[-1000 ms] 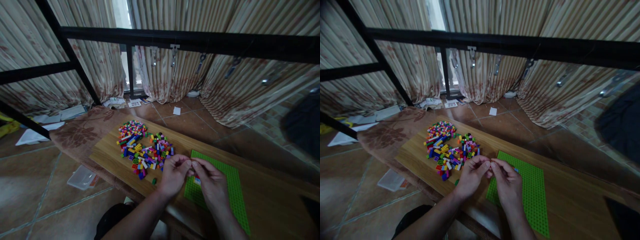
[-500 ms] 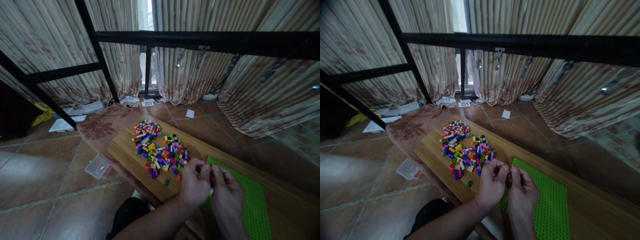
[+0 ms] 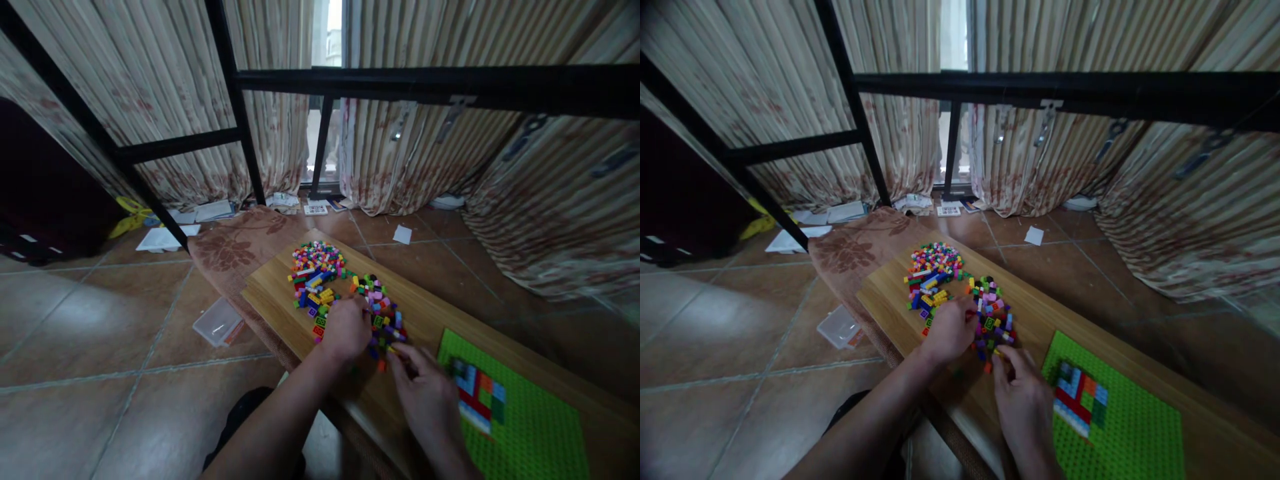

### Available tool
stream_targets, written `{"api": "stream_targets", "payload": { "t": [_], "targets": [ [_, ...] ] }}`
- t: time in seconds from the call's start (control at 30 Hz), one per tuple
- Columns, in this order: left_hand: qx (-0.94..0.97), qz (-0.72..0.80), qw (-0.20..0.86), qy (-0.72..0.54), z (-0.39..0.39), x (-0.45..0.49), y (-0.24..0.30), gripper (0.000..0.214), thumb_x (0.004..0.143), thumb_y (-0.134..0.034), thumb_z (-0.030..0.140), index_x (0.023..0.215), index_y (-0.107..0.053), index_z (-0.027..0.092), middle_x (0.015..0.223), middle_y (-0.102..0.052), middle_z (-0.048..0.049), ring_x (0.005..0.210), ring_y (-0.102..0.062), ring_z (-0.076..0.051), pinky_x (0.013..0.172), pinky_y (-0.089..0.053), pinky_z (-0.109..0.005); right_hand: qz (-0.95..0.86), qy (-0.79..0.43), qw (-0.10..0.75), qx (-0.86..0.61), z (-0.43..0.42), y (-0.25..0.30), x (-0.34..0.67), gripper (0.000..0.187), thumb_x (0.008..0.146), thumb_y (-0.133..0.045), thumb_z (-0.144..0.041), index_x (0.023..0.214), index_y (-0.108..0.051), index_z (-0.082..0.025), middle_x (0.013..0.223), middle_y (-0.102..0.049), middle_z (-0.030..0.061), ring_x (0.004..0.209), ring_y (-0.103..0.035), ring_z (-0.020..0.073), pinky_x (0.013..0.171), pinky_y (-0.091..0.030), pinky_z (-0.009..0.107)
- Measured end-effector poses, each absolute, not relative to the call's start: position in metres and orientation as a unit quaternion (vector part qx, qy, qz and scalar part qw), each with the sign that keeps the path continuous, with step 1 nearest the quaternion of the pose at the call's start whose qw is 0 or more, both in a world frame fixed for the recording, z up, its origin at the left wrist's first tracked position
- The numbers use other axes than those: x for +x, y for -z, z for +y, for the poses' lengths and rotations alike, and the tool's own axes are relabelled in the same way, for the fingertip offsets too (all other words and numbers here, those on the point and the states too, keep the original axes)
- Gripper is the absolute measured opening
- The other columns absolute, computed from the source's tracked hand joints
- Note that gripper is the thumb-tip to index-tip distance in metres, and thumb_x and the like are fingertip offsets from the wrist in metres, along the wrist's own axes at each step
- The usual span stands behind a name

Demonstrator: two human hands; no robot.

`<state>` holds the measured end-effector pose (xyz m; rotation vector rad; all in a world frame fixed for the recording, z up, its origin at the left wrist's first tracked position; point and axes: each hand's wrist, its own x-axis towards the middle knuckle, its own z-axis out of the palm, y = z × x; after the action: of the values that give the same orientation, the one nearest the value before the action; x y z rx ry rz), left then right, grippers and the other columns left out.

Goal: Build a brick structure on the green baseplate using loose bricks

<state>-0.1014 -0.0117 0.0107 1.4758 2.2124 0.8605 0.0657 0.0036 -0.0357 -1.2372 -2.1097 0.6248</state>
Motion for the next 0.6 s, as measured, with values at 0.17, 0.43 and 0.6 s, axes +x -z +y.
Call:
{"api": "stream_targets", "payload": {
  "t": [0.17, 0.43, 0.6],
  "targets": [
    [0.530, 0.790, 0.163, -0.263, -0.011, -0.104, -0.004, 0.021, 0.082, -0.048, 0.011, 0.092, -0.067, 0.013, 0.095, -0.069, -0.0164, 0.083, -0.066, -0.026, 0.076, -0.051, -0.036, -0.825, -0.172, 0.276, -0.462, 0.002, 0.044, 0.062, 0.035, 0.090, -0.046, -0.045, 0.098, -0.070, -0.020, 0.091, -0.071, 0.0072, 0.077, -0.067, 0.0216, 0.067, -0.049, 0.032],
    [0.441, 0.839, 0.086, -0.306, -0.012, -0.146, -0.004, 0.023, 0.087, -0.050, 0.016, 0.101, -0.067, 0.017, 0.102, -0.069, -0.0111, 0.093, -0.065, -0.023, 0.084, -0.049, -0.032, -0.825, -0.178, 0.262, -0.467, -0.001, 0.043, 0.067, 0.034, 0.088, -0.048, -0.047, 0.096, -0.068, -0.022, 0.093, -0.072, 0.0055, 0.075, -0.068, 0.0208, 0.067, -0.050, 0.032],
    [0.387, 0.887, 0.037, -0.248, -0.004, -0.175, 0.003, 0.028, 0.088, -0.053, 0.022, 0.113, -0.065, 0.017, 0.116, -0.063, -0.0130, 0.102, -0.062, -0.024, 0.086, -0.048, -0.031, -0.819, -0.204, 0.257, -0.471, -0.003, 0.039, 0.072, 0.032, 0.090, -0.048, -0.047, 0.095, -0.068, -0.022, 0.091, -0.071, 0.0050, 0.070, -0.068, 0.0196, 0.063, -0.050, 0.031]
  ]
}}
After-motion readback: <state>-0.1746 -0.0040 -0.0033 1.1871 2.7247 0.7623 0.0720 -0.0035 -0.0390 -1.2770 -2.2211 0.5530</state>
